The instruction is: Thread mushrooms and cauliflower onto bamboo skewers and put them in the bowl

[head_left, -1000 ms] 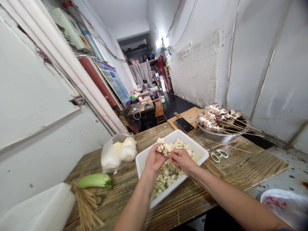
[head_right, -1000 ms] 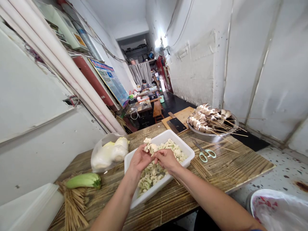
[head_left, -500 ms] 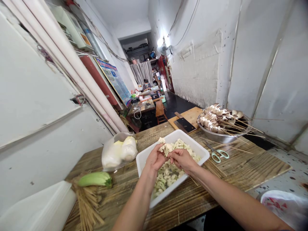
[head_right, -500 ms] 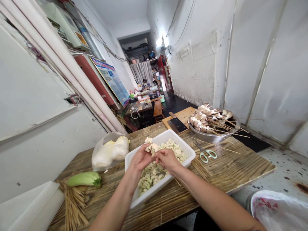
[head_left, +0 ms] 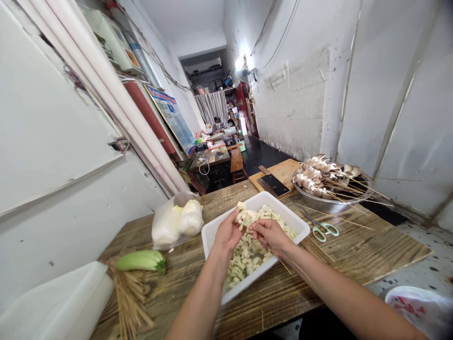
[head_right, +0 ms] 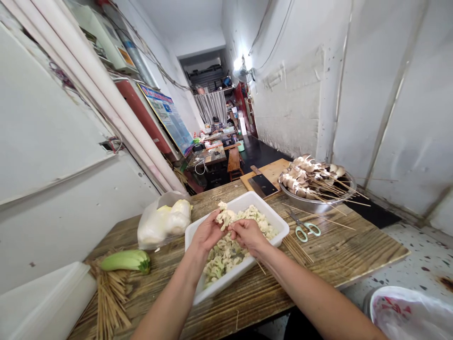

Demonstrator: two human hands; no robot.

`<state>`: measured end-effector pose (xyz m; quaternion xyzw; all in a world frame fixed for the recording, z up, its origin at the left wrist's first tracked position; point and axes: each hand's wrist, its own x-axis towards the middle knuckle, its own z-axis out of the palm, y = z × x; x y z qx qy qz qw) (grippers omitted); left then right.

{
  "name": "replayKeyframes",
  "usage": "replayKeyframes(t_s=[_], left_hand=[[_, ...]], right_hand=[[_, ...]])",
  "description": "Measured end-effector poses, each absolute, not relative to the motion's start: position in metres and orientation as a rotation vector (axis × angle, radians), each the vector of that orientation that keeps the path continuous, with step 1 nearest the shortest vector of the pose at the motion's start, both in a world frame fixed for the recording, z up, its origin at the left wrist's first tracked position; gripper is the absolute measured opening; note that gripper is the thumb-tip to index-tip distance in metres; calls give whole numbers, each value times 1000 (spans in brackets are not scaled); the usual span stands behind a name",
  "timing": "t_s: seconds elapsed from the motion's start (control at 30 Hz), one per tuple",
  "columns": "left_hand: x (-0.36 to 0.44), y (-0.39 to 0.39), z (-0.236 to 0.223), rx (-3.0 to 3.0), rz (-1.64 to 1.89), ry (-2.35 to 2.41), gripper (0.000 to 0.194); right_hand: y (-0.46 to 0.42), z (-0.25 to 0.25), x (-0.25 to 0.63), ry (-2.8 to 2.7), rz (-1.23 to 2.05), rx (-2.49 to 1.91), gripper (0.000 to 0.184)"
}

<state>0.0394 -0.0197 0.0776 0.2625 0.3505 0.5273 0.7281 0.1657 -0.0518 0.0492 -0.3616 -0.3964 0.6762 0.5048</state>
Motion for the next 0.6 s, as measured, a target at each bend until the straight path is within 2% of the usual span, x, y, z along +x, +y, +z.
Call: replayKeyframes(t_s=[0.2, 0.33, 0.4, 0.47, 0.6], left_hand=[[31, -16, 73, 479, 1266, 967, 18], [18, -12, 63, 963, 1420, 1383, 19], [11, -11, 58, 1363, 1283, 1672, 17], [6, -10, 53, 1660, 974, 1942, 18], [9, -9, 44, 1897, 437, 2196, 23]], right_hand=[[-49, 48, 169, -854, 1644, -882, 21], [-44, 47, 175, -626, 1618, -819, 17], [-42, 47, 178, -536, 1605, -787, 14], [-40, 48, 179, -500, 1603, -777, 11], [-40, 49, 180, -501, 1617, -790, 9]])
